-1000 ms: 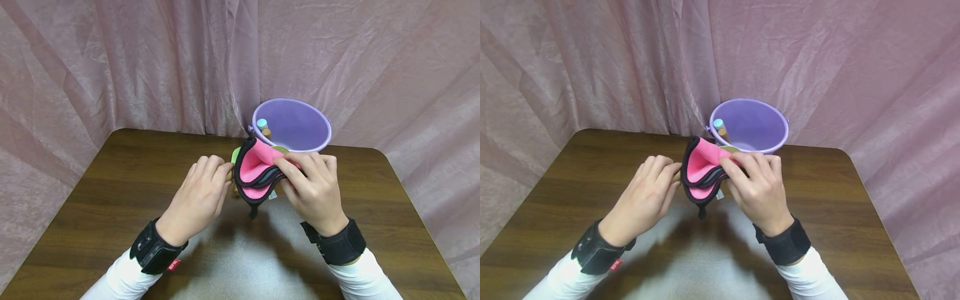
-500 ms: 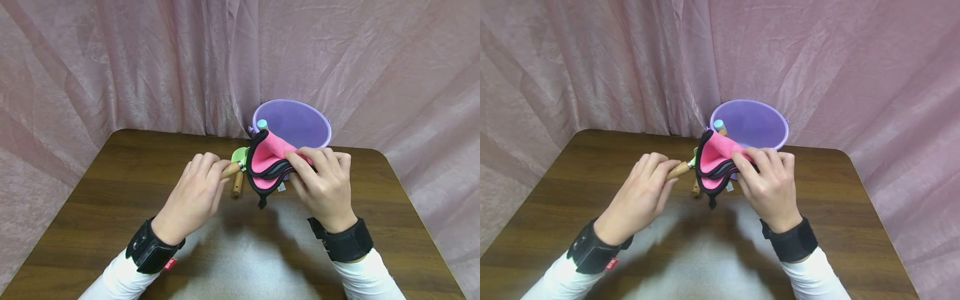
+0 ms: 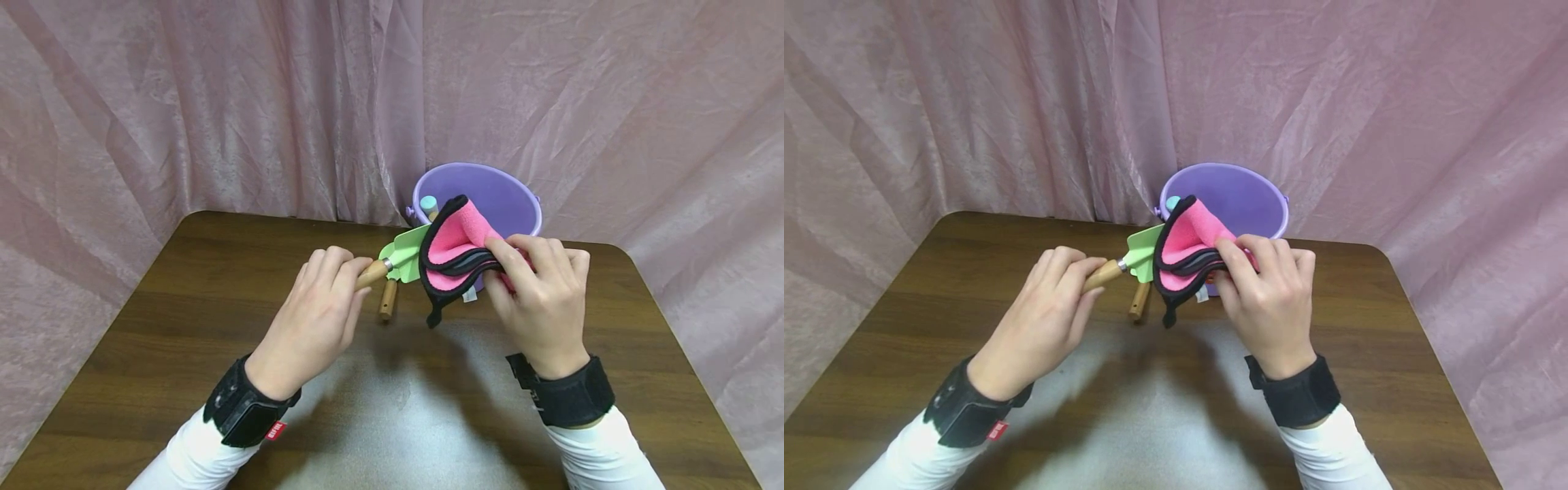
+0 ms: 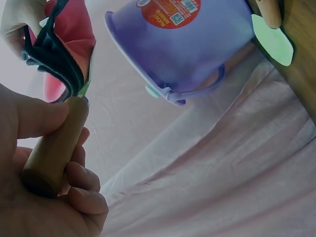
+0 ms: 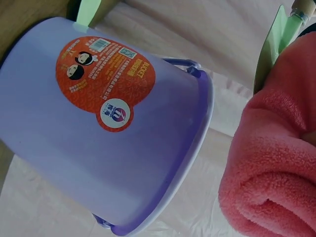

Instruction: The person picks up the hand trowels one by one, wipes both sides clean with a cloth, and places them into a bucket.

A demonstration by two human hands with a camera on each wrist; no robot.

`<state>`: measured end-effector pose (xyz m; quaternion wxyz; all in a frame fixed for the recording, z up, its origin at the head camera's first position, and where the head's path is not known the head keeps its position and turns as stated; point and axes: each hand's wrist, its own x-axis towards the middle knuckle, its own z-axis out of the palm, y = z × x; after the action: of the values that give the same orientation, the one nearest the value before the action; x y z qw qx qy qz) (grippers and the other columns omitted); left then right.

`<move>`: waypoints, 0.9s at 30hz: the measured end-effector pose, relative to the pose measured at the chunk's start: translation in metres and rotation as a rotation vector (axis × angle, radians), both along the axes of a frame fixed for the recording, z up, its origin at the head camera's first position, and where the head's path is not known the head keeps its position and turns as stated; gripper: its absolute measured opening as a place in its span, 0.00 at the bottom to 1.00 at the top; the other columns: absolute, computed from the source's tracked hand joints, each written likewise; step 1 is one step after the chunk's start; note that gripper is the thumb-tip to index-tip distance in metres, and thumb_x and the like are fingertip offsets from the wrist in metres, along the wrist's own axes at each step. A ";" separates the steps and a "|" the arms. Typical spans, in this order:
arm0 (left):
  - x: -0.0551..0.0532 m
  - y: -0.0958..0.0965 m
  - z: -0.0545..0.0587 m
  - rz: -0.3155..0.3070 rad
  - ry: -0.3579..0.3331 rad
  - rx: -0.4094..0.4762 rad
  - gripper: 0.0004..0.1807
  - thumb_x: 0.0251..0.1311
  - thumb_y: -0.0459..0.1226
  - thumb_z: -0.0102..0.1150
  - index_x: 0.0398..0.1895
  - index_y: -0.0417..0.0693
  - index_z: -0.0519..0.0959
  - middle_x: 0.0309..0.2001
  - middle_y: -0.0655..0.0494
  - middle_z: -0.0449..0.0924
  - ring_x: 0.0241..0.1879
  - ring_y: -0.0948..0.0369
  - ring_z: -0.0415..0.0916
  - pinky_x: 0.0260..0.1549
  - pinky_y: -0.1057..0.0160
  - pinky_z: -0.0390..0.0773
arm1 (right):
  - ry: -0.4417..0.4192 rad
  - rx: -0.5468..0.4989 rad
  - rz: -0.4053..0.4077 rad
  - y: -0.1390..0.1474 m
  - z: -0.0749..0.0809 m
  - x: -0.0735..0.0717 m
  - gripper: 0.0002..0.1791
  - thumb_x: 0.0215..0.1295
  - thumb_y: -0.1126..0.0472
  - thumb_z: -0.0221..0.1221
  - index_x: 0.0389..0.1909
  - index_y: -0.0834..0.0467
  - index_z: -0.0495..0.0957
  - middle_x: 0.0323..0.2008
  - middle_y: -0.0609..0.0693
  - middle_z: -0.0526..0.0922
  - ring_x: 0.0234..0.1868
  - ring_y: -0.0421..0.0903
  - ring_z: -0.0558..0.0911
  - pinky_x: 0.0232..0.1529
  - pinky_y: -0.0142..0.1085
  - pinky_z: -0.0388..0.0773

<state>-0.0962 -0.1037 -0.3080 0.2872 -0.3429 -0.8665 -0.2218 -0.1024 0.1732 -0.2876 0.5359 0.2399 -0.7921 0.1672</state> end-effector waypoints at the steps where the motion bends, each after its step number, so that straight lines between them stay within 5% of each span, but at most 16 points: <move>1: 0.000 0.000 0.000 0.003 0.001 0.003 0.17 0.66 0.31 0.56 0.55 0.33 0.73 0.44 0.47 0.68 0.40 0.51 0.63 0.39 0.55 0.66 | -0.004 -0.004 -0.008 0.001 0.000 0.000 0.11 0.57 0.66 0.60 0.41 0.59 0.86 0.34 0.59 0.81 0.31 0.59 0.75 0.32 0.57 0.59; 12: 0.002 0.002 0.000 0.040 0.013 0.015 0.18 0.64 0.30 0.57 0.56 0.33 0.73 0.44 0.46 0.69 0.39 0.50 0.63 0.38 0.55 0.67 | -0.114 -0.056 -0.076 0.006 -0.002 0.001 0.11 0.57 0.64 0.64 0.41 0.61 0.86 0.34 0.58 0.80 0.32 0.57 0.77 0.31 0.54 0.58; 27: 0.004 0.010 -0.006 0.077 0.038 -0.017 0.18 0.65 0.31 0.57 0.56 0.32 0.73 0.43 0.46 0.69 0.39 0.49 0.64 0.37 0.55 0.67 | -0.230 -0.055 -0.031 -0.001 -0.009 0.005 0.12 0.58 0.62 0.63 0.42 0.59 0.86 0.34 0.55 0.81 0.34 0.53 0.80 0.29 0.48 0.58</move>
<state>-0.0919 -0.0941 -0.3139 0.3089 -0.3158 -0.8753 -0.1968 -0.0975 0.1725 -0.2968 0.4502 0.1922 -0.8471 0.2069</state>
